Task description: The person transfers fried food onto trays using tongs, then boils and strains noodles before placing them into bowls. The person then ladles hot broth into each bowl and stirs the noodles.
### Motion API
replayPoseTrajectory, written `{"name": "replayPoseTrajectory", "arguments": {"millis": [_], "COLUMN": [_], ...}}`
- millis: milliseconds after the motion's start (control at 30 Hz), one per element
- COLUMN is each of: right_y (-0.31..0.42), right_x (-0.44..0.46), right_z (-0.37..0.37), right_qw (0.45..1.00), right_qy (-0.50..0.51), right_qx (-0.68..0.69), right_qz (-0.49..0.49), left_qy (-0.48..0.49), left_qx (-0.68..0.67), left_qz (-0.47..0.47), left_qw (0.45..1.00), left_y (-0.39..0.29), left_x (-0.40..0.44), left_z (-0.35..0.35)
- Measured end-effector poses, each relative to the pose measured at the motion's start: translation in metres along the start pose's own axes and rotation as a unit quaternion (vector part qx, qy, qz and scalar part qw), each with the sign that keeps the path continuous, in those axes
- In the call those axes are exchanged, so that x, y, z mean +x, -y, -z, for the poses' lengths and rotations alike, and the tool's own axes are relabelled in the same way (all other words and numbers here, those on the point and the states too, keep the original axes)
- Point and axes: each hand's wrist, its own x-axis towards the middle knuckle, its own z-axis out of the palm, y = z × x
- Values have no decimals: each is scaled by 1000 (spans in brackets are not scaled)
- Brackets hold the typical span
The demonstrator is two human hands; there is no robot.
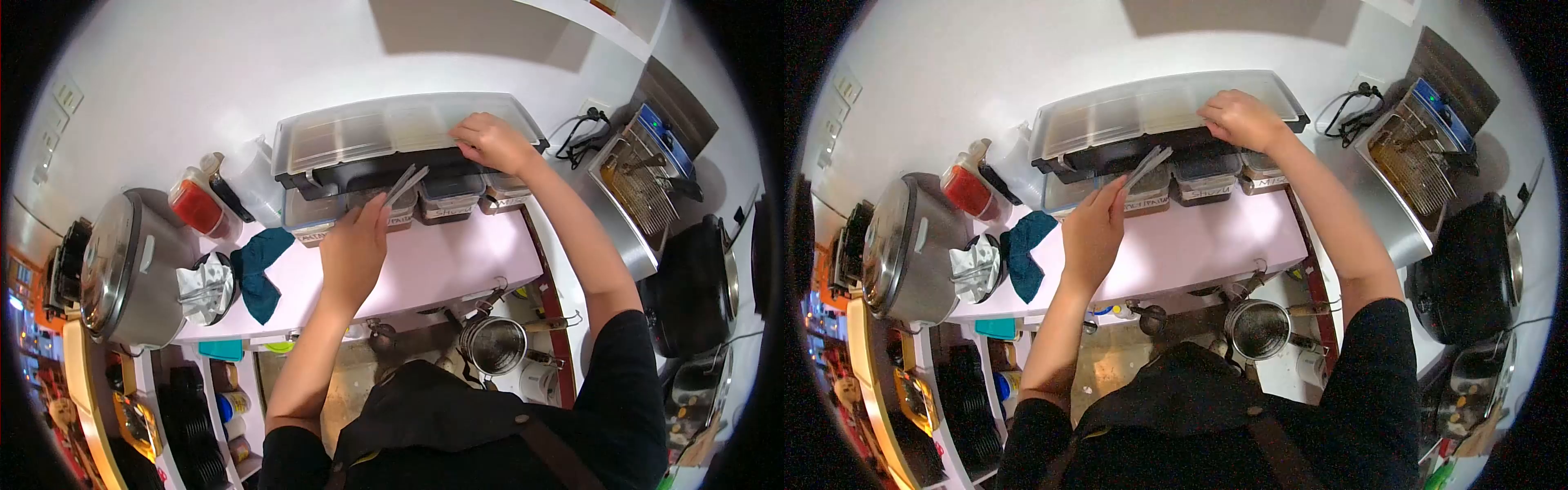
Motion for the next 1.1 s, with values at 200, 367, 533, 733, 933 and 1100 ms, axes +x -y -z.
{"name": "replayPoseTrajectory", "arguments": {"millis": [200,367,533,733,933,1100], "right_y": [-16,-37,-3,24,75,157], "right_x": [29,43,17,-11,-49,-114], "right_z": [18,15,7,0,24,74], "right_qw": [996,995,995,994,991,981], "right_qy": [-48,-76,-62,-42,-68,-108], "right_qx": [-40,-30,-43,-44,-36,7], "right_qz": [-62,-52,-60,-86,-111,-159], "left_qy": [-7,-95,-80,52,198,270], "left_qx": [58,166,-6,363,369,376], "left_qz": [3,-35,102,144,129,-72], "left_qw": [998,981,991,919,899,883], "left_y": [-17,-18,33,262,338,401], "left_x": [53,88,41,-85,-135,-133], "left_z": [-25,-51,26,126,185,183]}}
